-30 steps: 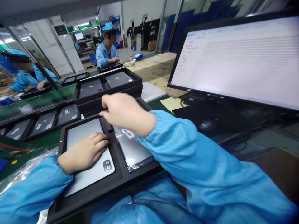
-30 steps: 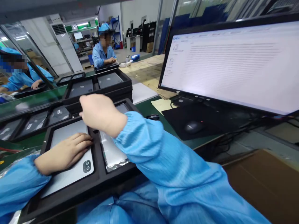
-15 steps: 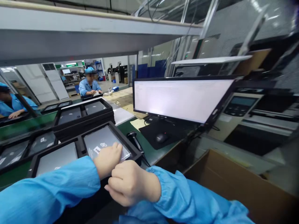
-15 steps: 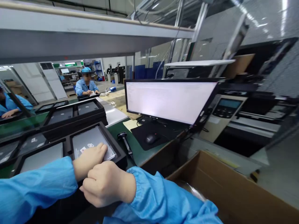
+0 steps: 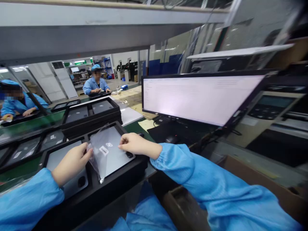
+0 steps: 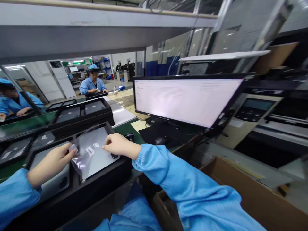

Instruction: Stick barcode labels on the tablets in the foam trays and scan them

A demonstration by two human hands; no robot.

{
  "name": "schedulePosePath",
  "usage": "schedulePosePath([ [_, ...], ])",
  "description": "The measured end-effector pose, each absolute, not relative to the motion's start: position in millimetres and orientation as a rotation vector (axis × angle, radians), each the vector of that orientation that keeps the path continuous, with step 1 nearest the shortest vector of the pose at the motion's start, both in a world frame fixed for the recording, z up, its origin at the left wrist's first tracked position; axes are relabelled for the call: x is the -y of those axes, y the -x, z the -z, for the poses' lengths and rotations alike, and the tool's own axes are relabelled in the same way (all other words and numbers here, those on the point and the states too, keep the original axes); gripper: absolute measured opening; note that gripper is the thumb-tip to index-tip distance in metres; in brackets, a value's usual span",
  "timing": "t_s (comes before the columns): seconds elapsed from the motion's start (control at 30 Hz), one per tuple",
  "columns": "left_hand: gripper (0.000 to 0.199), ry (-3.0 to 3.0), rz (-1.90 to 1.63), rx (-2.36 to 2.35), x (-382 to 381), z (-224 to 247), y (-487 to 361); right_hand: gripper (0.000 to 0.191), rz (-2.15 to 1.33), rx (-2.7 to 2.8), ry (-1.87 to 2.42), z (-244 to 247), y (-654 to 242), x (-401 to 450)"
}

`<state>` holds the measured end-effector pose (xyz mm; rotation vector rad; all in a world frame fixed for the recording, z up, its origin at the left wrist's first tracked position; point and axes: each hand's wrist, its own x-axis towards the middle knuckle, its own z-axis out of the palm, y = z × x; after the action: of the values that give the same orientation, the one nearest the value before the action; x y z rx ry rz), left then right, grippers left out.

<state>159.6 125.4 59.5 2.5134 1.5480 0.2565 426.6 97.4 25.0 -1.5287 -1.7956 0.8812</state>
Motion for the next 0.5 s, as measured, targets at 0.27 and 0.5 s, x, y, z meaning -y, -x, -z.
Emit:
schedulePosePath([
  [0.27,0.036,-2.355,-0.61,-1.516,-97.7,-34.6,-134.7,0.02,-1.037,1.945,1.629,-12.7,-367.2,-168.7],
  [0.5,0.041,-2.003,-0.75,-1.495,-112.8,-29.1,-114.8,0.015,-1.177,1.745,1.601,-3.0,-366.9,-175.7],
])
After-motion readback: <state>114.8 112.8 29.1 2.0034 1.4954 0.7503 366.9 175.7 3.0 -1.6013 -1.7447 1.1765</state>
